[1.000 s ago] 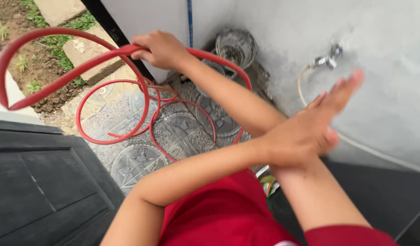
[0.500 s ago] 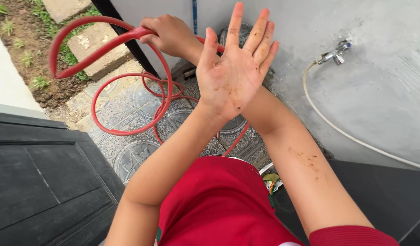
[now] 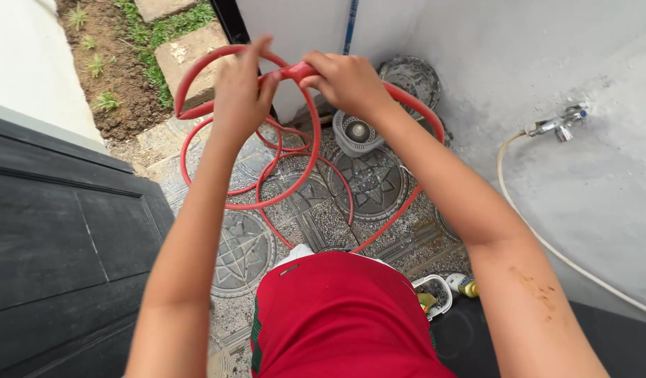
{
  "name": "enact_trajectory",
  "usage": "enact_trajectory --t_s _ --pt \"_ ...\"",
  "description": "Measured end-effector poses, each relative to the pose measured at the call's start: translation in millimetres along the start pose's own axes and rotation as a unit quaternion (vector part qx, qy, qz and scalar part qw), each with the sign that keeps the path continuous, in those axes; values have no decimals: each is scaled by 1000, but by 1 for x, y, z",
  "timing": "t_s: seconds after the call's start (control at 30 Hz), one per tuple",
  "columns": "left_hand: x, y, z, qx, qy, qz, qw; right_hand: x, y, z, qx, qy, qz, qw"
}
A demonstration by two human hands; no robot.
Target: Coiling a red garden hose and connecting it to an outdoor faucet.
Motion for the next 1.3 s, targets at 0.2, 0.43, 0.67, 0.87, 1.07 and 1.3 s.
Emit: enact_trajectory --t_s 0.2,0.43,0.67,0.87,1.07,1.3 --pt "12 13 -9 168 -23 130 977 17 -20 6 -92 -61 125 986" --pt "-4 1 -39 226 -3 100 969 8 -32 12 -148 -49 184 970" --pt "12 2 -59 209 239 -182 931 8 0 27 -35 20 65 997" --pt "28 10 -55 210 320 -271 883 16 31 35 -31 167 -180 969" --pt "22 41 0 -12 25 -189 982 -3 68 36 -77 200 -307 927" --pt "70 171 37 -196 -511 738 394 6 75 27 -71 236 -271 931"
Point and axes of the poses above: each hand's wrist, its own z-axis away from the middle knuckle, its own y-axis out of the palm, x = y × z, the point moved 1 cm from there along -z, towards the middle knuckle, and after that the axes turned 3 degrees about z, right-handed, at the moved point
